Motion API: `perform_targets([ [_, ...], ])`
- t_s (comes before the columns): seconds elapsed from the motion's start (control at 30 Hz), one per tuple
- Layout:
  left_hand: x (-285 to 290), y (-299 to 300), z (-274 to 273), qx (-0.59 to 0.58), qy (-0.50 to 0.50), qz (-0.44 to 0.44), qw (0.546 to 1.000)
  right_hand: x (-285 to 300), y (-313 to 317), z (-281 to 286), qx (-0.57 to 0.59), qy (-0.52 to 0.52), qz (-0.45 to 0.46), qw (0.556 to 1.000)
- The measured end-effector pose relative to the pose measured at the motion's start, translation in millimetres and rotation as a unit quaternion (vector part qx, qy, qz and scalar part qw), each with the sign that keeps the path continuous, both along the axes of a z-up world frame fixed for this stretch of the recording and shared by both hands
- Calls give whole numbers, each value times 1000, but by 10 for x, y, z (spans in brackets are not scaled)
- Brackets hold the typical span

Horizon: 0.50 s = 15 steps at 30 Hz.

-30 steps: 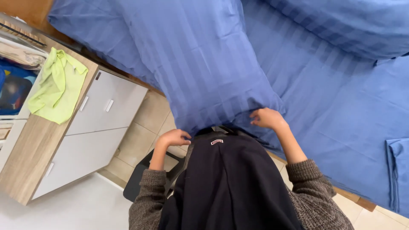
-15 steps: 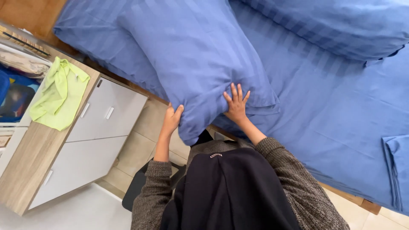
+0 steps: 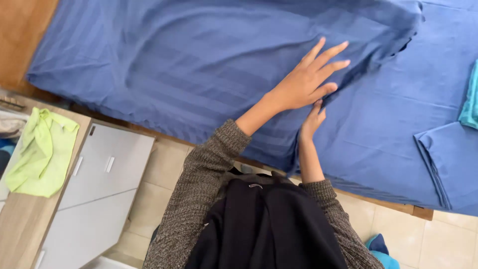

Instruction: The person stuffs a white pillow into a blue pillowcase on a bed, working the fabric over the pillow corners and pulling the case down over the pillow. They then adjust and smooth the covered pillow and place it on the bed next to a bolster pillow.

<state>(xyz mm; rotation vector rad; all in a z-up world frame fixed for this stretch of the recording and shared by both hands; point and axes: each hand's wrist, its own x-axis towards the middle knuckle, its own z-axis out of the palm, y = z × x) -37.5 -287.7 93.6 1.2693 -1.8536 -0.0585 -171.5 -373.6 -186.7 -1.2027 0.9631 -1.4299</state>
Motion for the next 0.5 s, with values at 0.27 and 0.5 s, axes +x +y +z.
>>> perform_targets([
  [0.27, 727, 1048, -1258, 161, -1, 83, 983, -993, -282, -74, 39, 172, 1, 984],
  [0.5, 2060, 2365, -1823, 195, 19, 415, 888, -643, 14, 180, -44, 456, 20, 889],
])
